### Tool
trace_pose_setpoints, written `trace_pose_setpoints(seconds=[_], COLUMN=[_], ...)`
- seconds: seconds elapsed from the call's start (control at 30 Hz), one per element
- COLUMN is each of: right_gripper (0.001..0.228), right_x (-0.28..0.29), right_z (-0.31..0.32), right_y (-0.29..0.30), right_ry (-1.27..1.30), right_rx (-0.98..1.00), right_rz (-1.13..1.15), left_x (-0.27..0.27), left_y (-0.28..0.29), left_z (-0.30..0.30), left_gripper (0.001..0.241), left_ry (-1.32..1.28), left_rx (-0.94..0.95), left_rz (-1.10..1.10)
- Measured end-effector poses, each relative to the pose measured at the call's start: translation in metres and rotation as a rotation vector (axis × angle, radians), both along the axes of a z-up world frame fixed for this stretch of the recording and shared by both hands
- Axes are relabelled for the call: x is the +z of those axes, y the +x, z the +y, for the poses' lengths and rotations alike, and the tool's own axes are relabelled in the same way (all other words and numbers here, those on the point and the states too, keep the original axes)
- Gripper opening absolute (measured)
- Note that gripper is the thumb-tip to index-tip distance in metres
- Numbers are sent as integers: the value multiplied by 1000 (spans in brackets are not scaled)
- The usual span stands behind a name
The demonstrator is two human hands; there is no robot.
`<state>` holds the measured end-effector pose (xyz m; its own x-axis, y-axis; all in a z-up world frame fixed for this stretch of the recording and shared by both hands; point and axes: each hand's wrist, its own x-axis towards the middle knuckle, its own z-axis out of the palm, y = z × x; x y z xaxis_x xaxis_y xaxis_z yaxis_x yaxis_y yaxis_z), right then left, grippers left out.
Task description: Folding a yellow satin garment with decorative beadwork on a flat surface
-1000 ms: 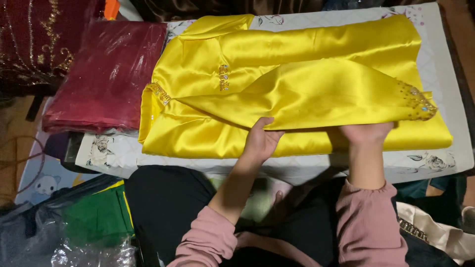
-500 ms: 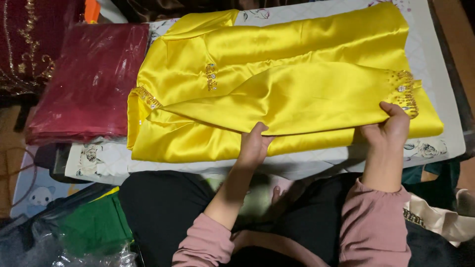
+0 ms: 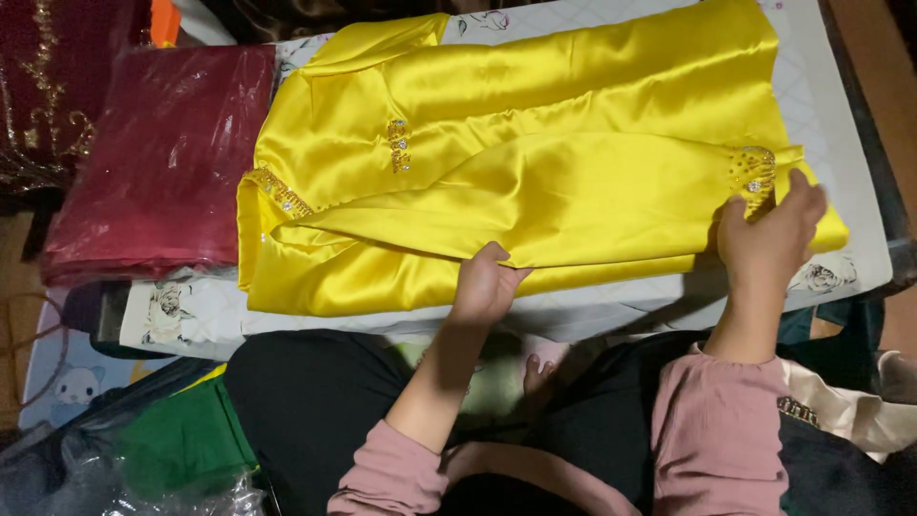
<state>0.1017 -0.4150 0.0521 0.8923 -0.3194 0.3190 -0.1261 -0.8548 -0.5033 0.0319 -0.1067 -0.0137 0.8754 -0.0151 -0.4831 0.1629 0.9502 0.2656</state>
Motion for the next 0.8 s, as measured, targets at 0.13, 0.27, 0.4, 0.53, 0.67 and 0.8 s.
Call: trace_pose_setpoints(seconds=[0.13,0.27,0.4,0.53,0.67,0.8], right_gripper=[60,49,47,47,56,67], right_x=[-37,-36,-28,-30,-17,22], right_z=[-28,-41,-48,-49,-24,42], right_y=[22,26,33,36,31,5], right_ry=[-69,53,88,43,-59,-98], right_rx=[-8,64,105,152,92,183], right_rz=[107,89,-2,-91,-84,-149], left_x=[24,63,77,82,100,124], left_y=[0,1,-13,-37,-48,-60], left_z=[15,49,74,89,91,78], left_gripper=[33,53,53,50,48,52], left_ry=[-6,198,459,783,915,1124], left_rx=[-58,19,36,-266,-492,-742], left_rz=[-67,100,245,287,338,132])
